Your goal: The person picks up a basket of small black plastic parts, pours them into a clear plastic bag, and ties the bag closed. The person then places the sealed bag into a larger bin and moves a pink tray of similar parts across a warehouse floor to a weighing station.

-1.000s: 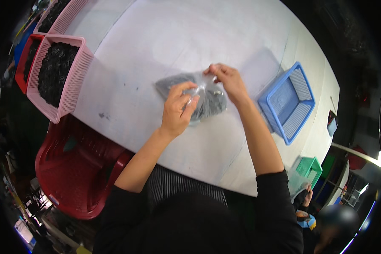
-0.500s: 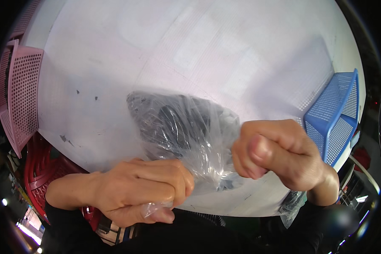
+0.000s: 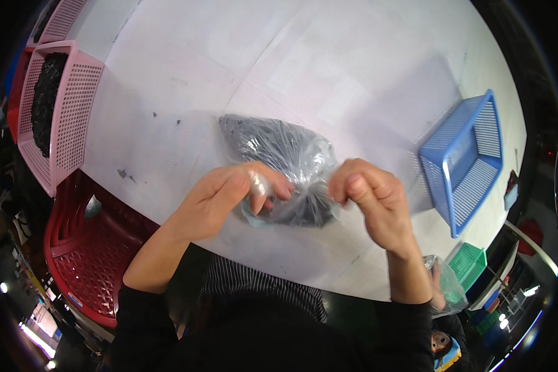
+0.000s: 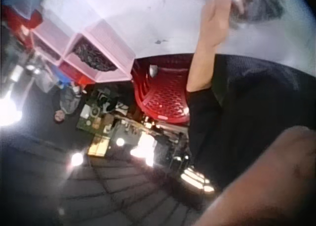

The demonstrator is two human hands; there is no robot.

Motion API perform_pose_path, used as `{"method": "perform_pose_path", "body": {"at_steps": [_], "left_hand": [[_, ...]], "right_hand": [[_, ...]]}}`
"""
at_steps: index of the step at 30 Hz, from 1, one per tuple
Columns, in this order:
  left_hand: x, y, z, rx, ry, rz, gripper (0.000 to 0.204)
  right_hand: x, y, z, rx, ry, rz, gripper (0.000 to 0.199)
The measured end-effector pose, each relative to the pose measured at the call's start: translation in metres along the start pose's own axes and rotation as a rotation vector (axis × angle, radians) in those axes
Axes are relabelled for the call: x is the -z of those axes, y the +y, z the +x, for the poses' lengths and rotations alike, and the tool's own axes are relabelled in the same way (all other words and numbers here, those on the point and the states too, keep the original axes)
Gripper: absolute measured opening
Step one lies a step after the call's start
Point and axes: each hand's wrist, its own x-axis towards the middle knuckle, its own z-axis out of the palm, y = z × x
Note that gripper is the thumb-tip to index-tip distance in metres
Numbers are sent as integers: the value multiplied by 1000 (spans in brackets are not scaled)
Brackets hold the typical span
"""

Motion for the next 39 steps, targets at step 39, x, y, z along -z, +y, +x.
{"method": "perform_pose_path", "body": {"at_steps": [39], "left_hand": [[-86, 84, -77, 211, 18, 131, 18]], "right_hand": [[-88, -125, -120, 160, 286, -404, 47]]}}
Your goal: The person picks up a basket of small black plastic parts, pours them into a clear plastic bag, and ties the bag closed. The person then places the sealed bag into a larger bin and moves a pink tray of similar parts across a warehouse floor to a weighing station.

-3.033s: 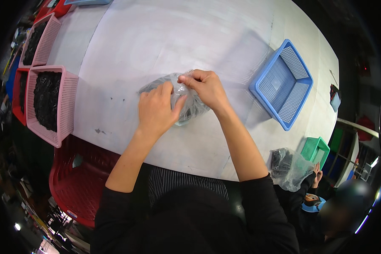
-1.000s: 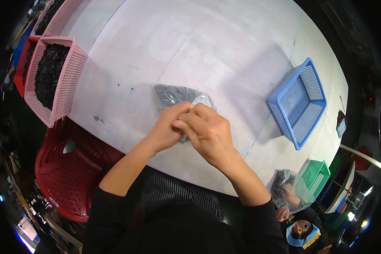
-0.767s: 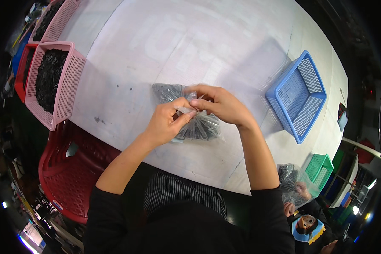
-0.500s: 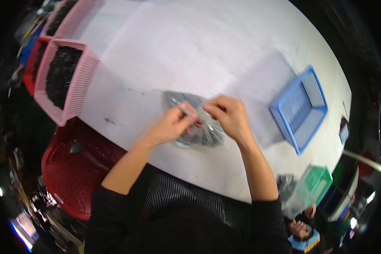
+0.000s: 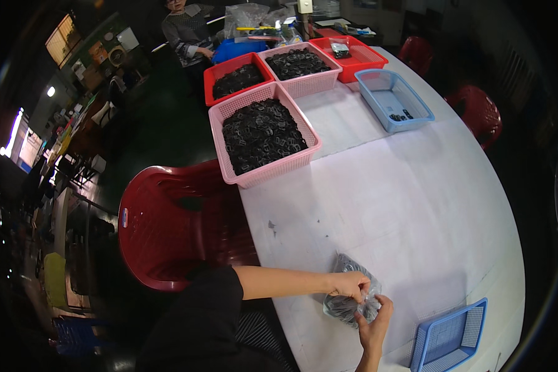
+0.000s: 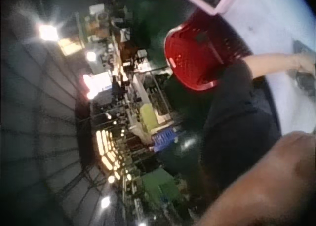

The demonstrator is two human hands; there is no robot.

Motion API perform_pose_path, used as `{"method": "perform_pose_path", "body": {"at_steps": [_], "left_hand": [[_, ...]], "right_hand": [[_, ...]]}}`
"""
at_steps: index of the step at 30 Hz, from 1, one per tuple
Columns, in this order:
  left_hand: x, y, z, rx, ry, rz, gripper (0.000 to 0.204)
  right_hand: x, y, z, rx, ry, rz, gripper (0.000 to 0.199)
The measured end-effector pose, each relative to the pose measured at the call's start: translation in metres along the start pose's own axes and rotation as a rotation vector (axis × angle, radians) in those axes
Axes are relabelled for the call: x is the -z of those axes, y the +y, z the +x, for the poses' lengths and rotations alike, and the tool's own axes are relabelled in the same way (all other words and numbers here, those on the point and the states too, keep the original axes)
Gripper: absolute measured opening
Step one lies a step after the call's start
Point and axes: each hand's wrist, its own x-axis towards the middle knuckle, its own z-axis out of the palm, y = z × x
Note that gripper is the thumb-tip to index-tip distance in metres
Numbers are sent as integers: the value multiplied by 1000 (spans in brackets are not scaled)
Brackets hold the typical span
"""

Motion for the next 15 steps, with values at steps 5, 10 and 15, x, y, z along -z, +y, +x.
{"method": "perform_pose_path", "body": {"at_steps": [5, 10, 15], "left_hand": [[-5, 16, -16, -330, 78, 682, 17], [-10, 4, -19, -962, 296, 1329, 15], [3, -8, 13, -1209, 535, 1384, 8]], "right_hand": [[-15, 20, 21, 204, -159, -229, 48], [-4, 16, 10, 203, -193, -264, 38], [-2, 60, 54, 16, -292, 125, 19]]}}
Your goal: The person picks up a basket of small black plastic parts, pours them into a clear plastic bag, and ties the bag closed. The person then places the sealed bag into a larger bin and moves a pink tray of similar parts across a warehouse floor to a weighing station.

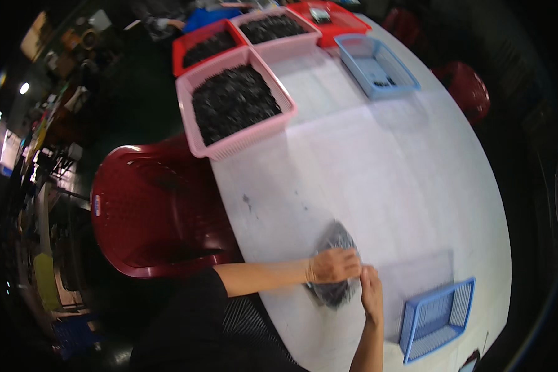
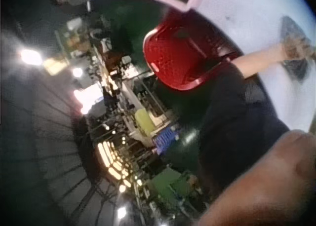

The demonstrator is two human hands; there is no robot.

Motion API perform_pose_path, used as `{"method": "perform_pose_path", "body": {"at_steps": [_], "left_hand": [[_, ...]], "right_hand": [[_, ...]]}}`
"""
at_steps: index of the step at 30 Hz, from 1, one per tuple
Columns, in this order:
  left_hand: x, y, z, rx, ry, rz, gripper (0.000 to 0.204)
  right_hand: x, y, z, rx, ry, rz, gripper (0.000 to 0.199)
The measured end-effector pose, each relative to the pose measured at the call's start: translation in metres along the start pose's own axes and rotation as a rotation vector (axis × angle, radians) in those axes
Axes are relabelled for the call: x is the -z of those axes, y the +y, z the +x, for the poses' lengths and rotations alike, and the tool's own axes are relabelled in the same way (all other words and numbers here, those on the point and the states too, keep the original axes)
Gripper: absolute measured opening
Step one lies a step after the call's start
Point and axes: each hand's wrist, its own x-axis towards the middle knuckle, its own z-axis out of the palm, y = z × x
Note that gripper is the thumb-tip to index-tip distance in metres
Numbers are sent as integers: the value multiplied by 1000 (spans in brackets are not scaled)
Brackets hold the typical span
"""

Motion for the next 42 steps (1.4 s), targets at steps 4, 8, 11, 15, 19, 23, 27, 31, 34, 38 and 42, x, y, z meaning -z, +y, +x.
{"method": "perform_pose_path", "body": {"at_steps": [4, 8, 11, 15, 19, 23, 27, 31, 34, 38, 42], "left_hand": [[-35, -30, -28, 128, -29, 23, 13], [-57, -37, -38, 101, -131, 84, 15], [-72, -48, -40, 38, -89, 115, 19], [-81, -58, -44, -24, -129, 98, 22], [-82, -79, -49, -160, -303, 60, 26], [-88, -98, -49, -155, -406, -206, 28], [-109, -115, -78, -13, -364, -464, 29], [-116, -111, -102, 97, -325, -479, 28], [-112, -114, -103, 63, -356, -428, 25], [-102, -102, -79, 246, -295, -489, 20], [-104, -106, -59, 622, -375, -1152, 13]], "right_hand": [[-23, 24, 43, -120, 105, 103, 18], [-11, 43, 51, -33, 409, 279, 12], [-4, 50, 60, -182, 220, 366, 11], [13, 64, 71, 60, -151, 10, 16], [21, 65, 85, 308, -214, -412, 17], [26, 79, 106, 574, -357, -605, 14], [34, 130, 119, 694, -362, -593, 13], [30, 151, 107, 626, -283, -653, 11], [29, 153, 97, 553, -242, -671, 11], [12, 124, 98, 159, -122, -22, 12], [13, 124, 109, -298, -355, 755, 19]]}}
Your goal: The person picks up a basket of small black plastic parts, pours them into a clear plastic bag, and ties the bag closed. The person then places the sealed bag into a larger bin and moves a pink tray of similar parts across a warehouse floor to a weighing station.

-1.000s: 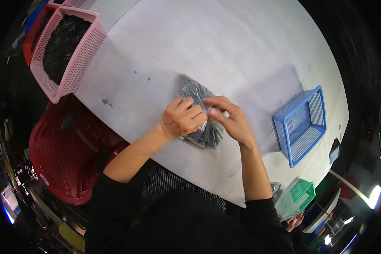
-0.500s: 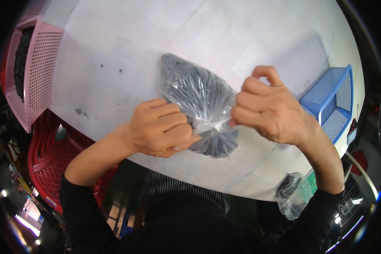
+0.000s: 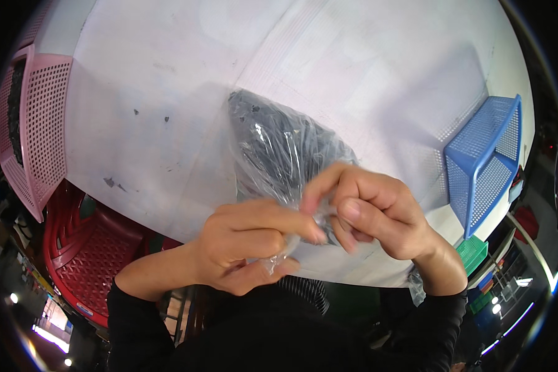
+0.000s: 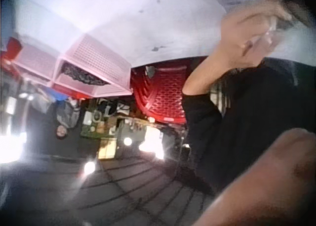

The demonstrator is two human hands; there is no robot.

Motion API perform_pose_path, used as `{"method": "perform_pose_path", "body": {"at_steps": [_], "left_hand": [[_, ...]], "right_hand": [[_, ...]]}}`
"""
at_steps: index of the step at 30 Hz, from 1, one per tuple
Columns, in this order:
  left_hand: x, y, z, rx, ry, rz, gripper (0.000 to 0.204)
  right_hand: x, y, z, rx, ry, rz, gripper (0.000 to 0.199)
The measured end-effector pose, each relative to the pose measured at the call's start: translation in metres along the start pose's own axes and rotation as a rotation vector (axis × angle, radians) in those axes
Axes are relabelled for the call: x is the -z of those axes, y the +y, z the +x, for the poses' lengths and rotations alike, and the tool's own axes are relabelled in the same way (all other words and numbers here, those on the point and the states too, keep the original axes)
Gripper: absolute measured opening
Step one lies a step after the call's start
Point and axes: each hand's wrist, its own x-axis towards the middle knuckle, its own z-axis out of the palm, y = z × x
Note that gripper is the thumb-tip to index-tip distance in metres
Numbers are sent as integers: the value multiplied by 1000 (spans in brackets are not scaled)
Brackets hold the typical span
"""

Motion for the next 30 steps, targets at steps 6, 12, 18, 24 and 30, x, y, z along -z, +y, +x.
{"method": "perform_pose_path", "body": {"at_steps": [6, 12, 18, 24, 30], "left_hand": [[19, -26, -3, 251, -241, -277, 21], [14, -23, -38, 245, 16, -153, 31], [-33, -22, -110, 430, 935, -258, 40], [-97, 50, -180, 348, 1092, -695, 24], [-104, 258, -448, -14, 803, -1218, 51]], "right_hand": [[26, 5, 10, -189, -128, -107, 23], [-2, 21, -2, 204, 186, -644, 22], [-124, 49, -30, 229, 636, -1496, 55], [-220, 66, -86, 748, 498, -1429, 31], [-499, -15, -255, 1019, 305, -1172, 31]]}}
